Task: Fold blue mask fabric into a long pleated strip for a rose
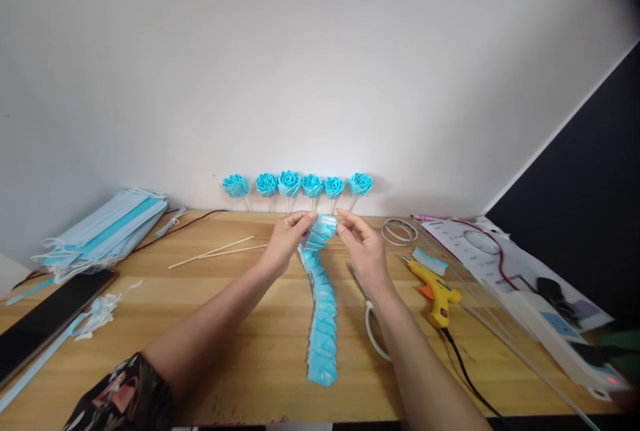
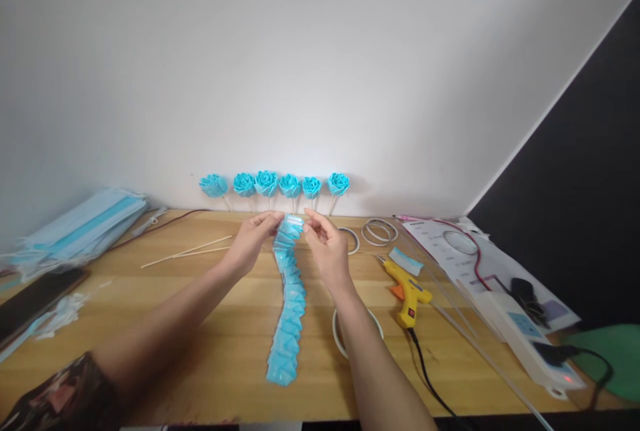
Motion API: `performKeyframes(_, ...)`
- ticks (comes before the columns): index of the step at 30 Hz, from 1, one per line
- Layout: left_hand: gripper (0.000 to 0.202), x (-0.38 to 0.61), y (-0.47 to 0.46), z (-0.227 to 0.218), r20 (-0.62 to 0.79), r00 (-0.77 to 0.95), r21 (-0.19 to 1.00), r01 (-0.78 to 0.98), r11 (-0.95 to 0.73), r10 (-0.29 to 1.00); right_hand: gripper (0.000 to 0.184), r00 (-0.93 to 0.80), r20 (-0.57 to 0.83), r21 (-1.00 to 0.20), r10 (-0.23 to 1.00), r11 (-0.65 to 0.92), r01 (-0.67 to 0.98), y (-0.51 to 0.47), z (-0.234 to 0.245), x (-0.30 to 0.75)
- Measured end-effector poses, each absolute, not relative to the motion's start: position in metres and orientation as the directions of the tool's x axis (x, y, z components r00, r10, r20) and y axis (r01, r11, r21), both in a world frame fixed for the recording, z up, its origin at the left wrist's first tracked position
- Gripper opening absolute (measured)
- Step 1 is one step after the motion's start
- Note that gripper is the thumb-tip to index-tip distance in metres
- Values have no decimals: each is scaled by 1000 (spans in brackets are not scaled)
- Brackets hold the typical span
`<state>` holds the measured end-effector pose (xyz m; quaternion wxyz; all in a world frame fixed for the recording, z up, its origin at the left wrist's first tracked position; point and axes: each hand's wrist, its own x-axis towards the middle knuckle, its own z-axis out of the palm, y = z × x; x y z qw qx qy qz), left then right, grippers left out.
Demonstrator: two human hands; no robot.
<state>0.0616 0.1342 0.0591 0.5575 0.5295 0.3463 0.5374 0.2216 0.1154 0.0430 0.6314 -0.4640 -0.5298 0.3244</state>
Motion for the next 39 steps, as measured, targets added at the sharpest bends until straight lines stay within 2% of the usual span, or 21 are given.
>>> performKeyframes(8,35,60,137,58,166,213,963,-243,-112,963,43,220,357,-934,908,341,108,115,42,222)
performKeyframes(15,34,59,140,55,115,257,959,-282,-40,960,46,165,253,-963,953,264,-50,119,35,224)
performKeyframes(19,34,60,139,55,131,230,958,-280,-64,964,46,154,259,-956,954,276,-99,121,33,227)
performKeyframes(23,34,63,137,53,130,227,962,-263,-68,965,51,157,257,-963,954,267,-46,118,38,226)
performKeyframes(30,41,65,134,55,133,229,963,-261,-71,964,47,162,279,-959,946,283,-2,118,39,222)
performKeyframes(39,34,63,136,54,105,230,965,-258,-43,968,43,159,278,-960,947,277,31,117,37,221)
